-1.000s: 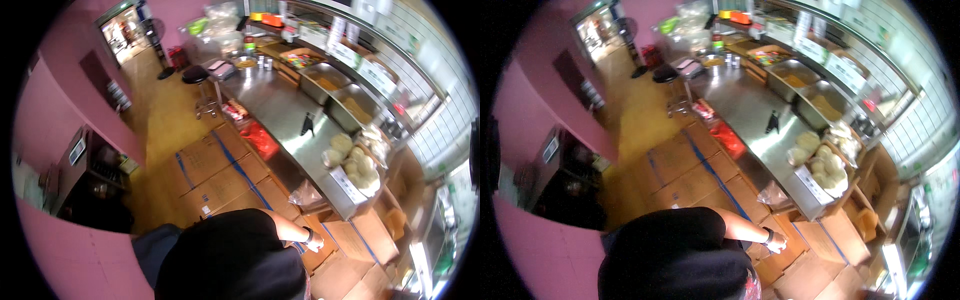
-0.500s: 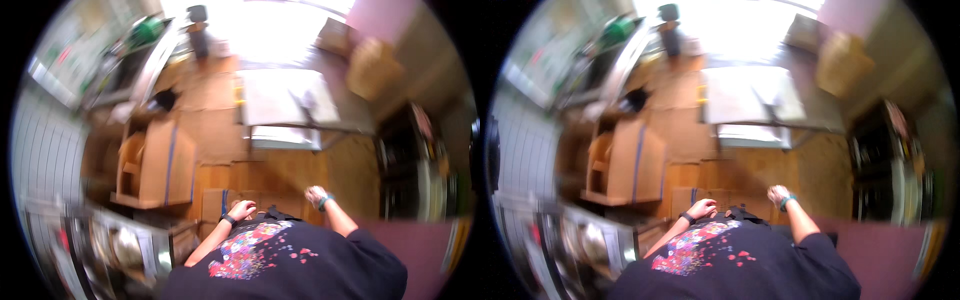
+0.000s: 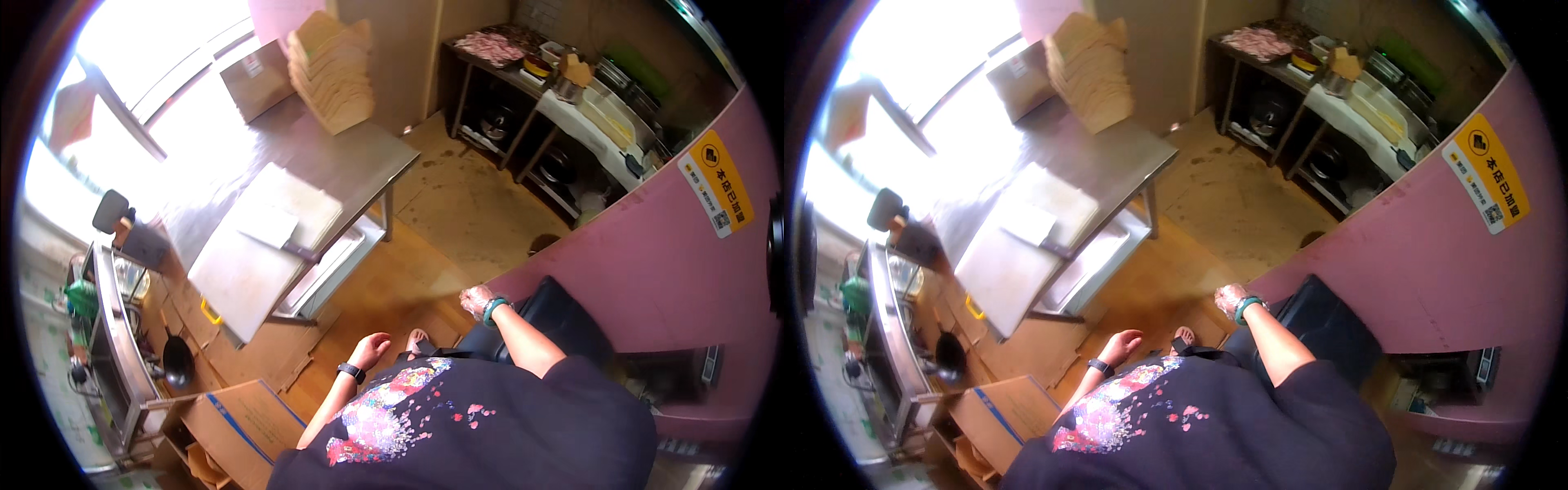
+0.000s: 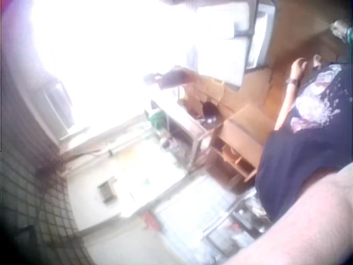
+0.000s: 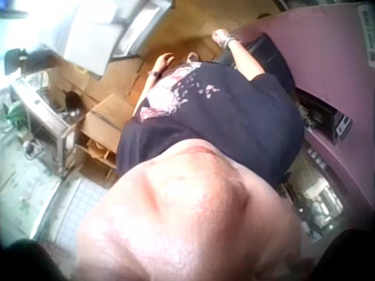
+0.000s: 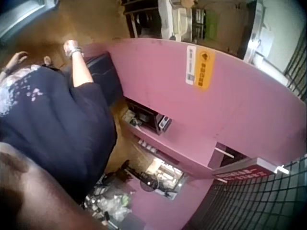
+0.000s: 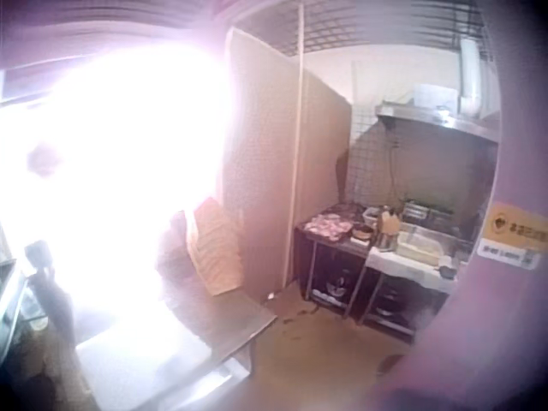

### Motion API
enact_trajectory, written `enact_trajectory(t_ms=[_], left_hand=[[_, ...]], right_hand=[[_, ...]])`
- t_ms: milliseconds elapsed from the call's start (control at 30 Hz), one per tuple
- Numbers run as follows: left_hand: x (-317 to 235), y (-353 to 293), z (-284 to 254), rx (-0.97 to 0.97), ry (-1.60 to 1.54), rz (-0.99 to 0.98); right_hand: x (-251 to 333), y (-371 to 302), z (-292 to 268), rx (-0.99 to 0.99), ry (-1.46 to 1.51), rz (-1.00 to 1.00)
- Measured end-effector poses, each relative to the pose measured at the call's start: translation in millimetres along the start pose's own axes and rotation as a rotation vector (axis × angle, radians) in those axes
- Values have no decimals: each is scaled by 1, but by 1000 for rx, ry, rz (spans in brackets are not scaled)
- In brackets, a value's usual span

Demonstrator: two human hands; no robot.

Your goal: The person assembles food items into a paper cone, starting with lettuce, then adding fried items and french fries. They use tongs to transfer food from a deep fryer and containers to the cone, then hand the finished product to another person.

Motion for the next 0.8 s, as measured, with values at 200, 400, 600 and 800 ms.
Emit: enact_trajectory(t_ms=[200, 400, 600, 800], left_hand=[[-80, 107, 12, 87, 115, 159], [-146, 178, 22, 212, 214, 257], [-169, 282, 35, 394, 124, 290], [-243, 407, 43, 544, 157, 343]], right_hand=[[-48, 24, -65, -161, -20, 3], [-91, 54, -109, -227, 316, 121], [-85, 88, -214, -335, 52, 181], [-170, 126, -289, -412, -35, 486]])
Point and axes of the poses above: each hand's wrist, its own y-axis towards the middle knuckle, its own z-axis out of the palm, x = y × z, the point moved 8 cm from there along y, towards the middle knuckle, and after that the axes turned 2 degrees about x, right-handed, at the moved point
